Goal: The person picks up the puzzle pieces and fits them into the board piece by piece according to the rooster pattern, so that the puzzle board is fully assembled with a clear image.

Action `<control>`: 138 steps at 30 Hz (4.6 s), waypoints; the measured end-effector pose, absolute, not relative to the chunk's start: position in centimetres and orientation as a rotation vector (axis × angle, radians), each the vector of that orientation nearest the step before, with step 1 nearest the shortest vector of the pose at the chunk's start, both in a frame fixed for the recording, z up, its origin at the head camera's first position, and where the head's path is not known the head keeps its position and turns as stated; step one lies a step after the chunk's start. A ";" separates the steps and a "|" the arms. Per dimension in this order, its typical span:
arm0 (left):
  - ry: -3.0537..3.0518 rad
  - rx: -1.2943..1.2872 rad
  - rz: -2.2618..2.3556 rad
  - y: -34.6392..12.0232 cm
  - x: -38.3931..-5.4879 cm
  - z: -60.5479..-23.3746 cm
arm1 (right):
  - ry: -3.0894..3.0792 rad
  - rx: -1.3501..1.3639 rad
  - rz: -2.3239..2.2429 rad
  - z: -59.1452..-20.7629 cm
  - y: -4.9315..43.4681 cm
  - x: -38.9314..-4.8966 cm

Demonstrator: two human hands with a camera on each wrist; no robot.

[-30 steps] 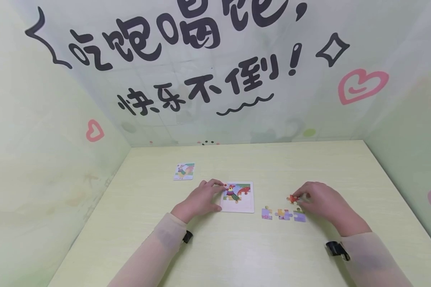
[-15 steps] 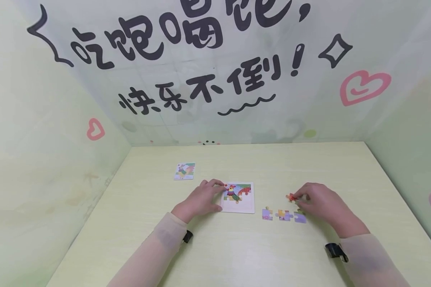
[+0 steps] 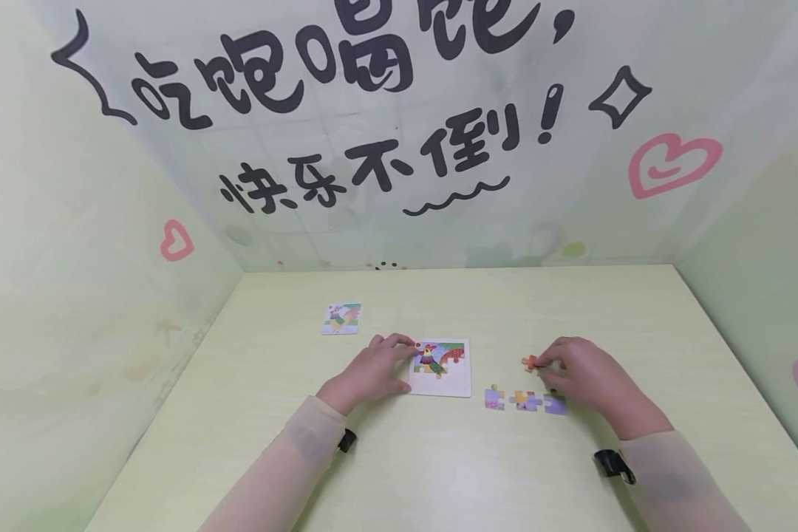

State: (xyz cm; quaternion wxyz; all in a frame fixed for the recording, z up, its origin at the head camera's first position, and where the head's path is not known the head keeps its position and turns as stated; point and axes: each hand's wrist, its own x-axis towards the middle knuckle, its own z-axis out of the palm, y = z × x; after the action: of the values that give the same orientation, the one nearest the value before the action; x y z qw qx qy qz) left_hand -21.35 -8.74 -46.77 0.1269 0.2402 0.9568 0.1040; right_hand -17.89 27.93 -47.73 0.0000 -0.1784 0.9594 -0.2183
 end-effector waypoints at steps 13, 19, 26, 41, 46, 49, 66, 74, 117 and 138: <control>2.784 0.697 0.299 -8.7 -21.3 -47.0 | 3.007 -0.625 -0.704 -47.3 26.0 -18.4; 2.787 0.708 0.291 -8.8 -21.4 -46.8 | 2.990 -0.646 -0.729 -47.1 24.7 -18.8; 2.789 0.711 0.273 -8.8 -21.5 -46.9 | 2.977 -0.703 -0.750 -47.1 23.4 -19.3; 2.792 0.716 0.254 -8.7 -21.4 -46.8 | 2.945 -0.778 -0.710 -47.2 21.1 -19.8; 2.796 0.717 0.255 -8.8 -21.5 -46.9 | 2.945 -0.819 -0.687 -47.2 20.3 -20.0; 2.798 0.713 0.258 -8.8 -21.5 -46.8 | 2.956 -0.835 -0.660 -47.2 19.8 -20.0; 2.800 0.713 0.271 -8.8 -21.5 -47.0 | 2.968 -0.908 -0.559 -47.2 17.6 -20.0; 2.796 0.708 0.277 -8.8 -21.5 -46.9 | 2.986 -0.987 -0.513 -47.3 17.0 -20.3; 2.795 0.724 0.287 -8.8 -21.8 -47.4 | 2.967 -1.045 -0.485 -47.9 16.5 -21.1; 2.795 0.725 0.264 -8.8 -21.9 -47.5 | 2.940 -1.025 -0.502 -48.0 16.4 -21.1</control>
State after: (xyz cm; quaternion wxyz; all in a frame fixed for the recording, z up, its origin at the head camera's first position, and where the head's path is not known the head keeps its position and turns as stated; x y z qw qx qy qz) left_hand -21.95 -8.75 -47.50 0.1209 0.2481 0.9569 0.0903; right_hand -21.08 16.42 -48.02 -0.0062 -0.3249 0.9323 -0.1590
